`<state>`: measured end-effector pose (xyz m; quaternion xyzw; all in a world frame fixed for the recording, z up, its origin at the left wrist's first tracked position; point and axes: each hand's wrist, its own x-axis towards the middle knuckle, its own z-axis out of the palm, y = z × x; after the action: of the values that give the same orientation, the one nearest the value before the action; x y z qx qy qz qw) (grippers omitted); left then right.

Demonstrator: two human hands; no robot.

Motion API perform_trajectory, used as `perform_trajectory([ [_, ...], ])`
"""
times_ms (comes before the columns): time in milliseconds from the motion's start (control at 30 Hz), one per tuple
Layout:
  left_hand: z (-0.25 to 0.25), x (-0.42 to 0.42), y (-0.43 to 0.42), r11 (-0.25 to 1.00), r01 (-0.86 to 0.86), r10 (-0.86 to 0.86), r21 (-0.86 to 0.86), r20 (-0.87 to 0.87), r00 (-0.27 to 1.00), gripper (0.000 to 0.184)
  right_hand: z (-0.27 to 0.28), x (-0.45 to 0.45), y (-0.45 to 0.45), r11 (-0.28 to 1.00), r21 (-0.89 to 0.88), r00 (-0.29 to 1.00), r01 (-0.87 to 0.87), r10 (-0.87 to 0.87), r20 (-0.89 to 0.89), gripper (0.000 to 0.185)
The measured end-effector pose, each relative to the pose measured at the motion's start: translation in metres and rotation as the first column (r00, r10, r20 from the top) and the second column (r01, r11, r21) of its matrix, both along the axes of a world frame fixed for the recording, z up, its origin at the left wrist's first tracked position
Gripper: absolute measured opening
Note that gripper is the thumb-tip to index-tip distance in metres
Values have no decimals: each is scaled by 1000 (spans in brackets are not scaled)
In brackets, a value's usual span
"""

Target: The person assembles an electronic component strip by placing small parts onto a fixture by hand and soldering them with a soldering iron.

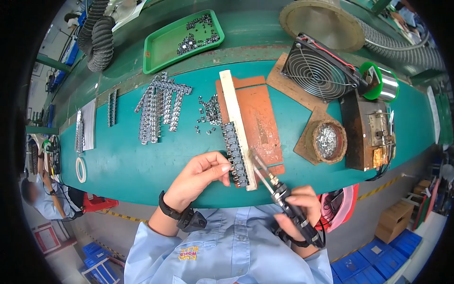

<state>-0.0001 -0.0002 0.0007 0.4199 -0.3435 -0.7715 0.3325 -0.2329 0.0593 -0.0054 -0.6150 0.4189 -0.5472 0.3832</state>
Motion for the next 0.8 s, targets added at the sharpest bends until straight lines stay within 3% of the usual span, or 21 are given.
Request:
perform_trajectory([
  [67, 1, 0, 0, 1000, 2, -2, -4, 1, 1000, 13, -8, 2, -4, 993, 69, 983, 94, -104, 153, 40],
  [200, 2, 0, 0, 1000, 1, -1, -2, 8, 1000, 13, -17, 10, -20, 975, 131, 944, 180, -208, 257, 40],
  [767, -1, 0, 3, 1000, 0, 0, -18, -3, 1000, 13, -17, 7, -20, 982, 132, 944, 132, -165, 287, 36],
  [800, 3, 1, 5, 996, -32, 38, -81, 76, 996, 11, -17, 6, -20, 983, 135, 944, 127, -162, 287, 36],
])
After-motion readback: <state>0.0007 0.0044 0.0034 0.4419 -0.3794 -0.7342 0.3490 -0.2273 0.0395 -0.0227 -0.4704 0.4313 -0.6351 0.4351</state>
